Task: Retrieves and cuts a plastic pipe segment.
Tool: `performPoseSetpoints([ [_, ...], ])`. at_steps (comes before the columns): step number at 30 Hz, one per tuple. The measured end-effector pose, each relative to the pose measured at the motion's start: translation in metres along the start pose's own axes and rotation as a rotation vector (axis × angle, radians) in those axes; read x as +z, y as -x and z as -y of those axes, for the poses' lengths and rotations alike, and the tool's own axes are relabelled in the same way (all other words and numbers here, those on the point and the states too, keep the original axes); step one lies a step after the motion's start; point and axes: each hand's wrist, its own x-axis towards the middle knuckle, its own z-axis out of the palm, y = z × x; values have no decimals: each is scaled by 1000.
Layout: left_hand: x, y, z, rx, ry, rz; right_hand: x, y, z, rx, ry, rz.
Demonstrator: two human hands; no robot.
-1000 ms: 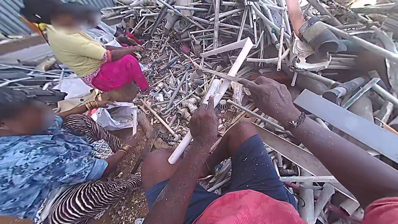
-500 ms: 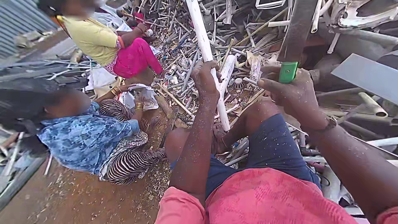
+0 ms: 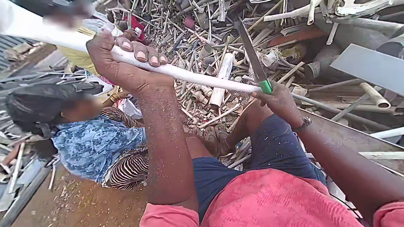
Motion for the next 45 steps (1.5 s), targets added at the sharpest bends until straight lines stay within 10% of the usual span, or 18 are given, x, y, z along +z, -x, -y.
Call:
performPoseSetpoints([
  [9, -19, -2, -14, 131, -37, 111, 54, 50, 60, -529, 123, 12],
  [21, -62, -12, -20, 39, -306, 18, 11, 20, 6, -211, 463, 103],
  [31, 2, 16, 17, -220, -309, -353, 22, 19, 23, -172, 430, 299],
  [42, -14, 68, 50, 22, -771, 51, 40, 9, -9, -195, 163, 57],
  [45, -45, 105, 85, -253, -923, -39, 32, 2, -5, -94, -82, 109],
])
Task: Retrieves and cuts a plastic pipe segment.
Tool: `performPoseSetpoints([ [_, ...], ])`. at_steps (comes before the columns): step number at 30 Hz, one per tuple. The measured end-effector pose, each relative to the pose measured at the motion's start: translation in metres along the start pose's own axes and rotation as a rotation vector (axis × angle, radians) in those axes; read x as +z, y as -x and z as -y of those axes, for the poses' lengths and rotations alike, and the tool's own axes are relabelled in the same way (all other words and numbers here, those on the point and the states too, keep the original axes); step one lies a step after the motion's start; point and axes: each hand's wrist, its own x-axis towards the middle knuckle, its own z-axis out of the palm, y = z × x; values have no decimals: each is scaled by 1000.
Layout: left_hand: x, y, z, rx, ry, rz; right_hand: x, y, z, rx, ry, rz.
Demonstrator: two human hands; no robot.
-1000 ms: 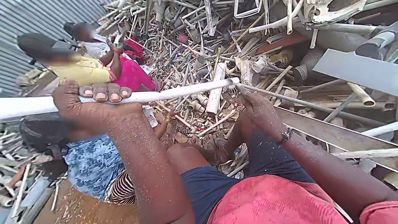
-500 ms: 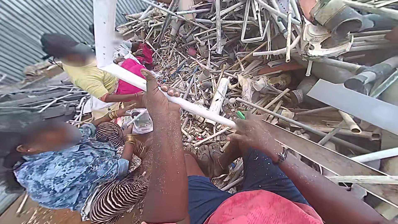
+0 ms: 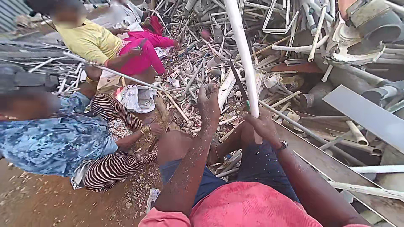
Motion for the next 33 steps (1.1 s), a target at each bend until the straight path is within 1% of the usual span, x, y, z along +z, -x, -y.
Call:
performPoseSetpoints([
  [2, 9, 19, 29, -263, -1, 192, -1, -3, 0, 38, -178, 21],
  [4, 15, 33, 44, -476, 95, 395, 1, -5, -2, 23, -298, 49],
  [5, 17, 37, 50, -516, 157, 470, 1, -4, -3, 11, -348, 68],
  [6, 19, 39, 52, -512, 206, 530, 3, -5, -3, 4, -379, 82],
  [9, 23, 40, 48, -464, 307, 582, 8, -2, 1, -3, -426, 101],
  [11, 27, 40, 48, -445, 381, 563, 9, 1, 3, -7, -401, 108],
  [15, 27, 43, 52, -350, 414, 489, 9, 4, 3, -11, -225, 155],
  [17, 26, 44, 53, -324, 460, 392, 10, 4, 5, -18, -133, 162],
  [20, 16, 33, 48, -313, 573, 193, 11, 6, 7, -34, -7, 171],
  [22, 5, 20, 43, -305, 656, 82, 10, 6, 6, 1, 84, 131],
  [24, -5, 12, 29, -332, 723, -8, 10, 5, 3, 16, 159, 104],
  [26, -12, 14, 15, -328, 725, -30, 13, 9, 9, -5, 247, 58],
  [28, -7, 21, 4, -291, 732, -7, 15, 11, 16, -41, 321, 13],
  [33, 16, 33, -20, -282, 675, 84, 18, 16, 32, -247, 444, -107],
])
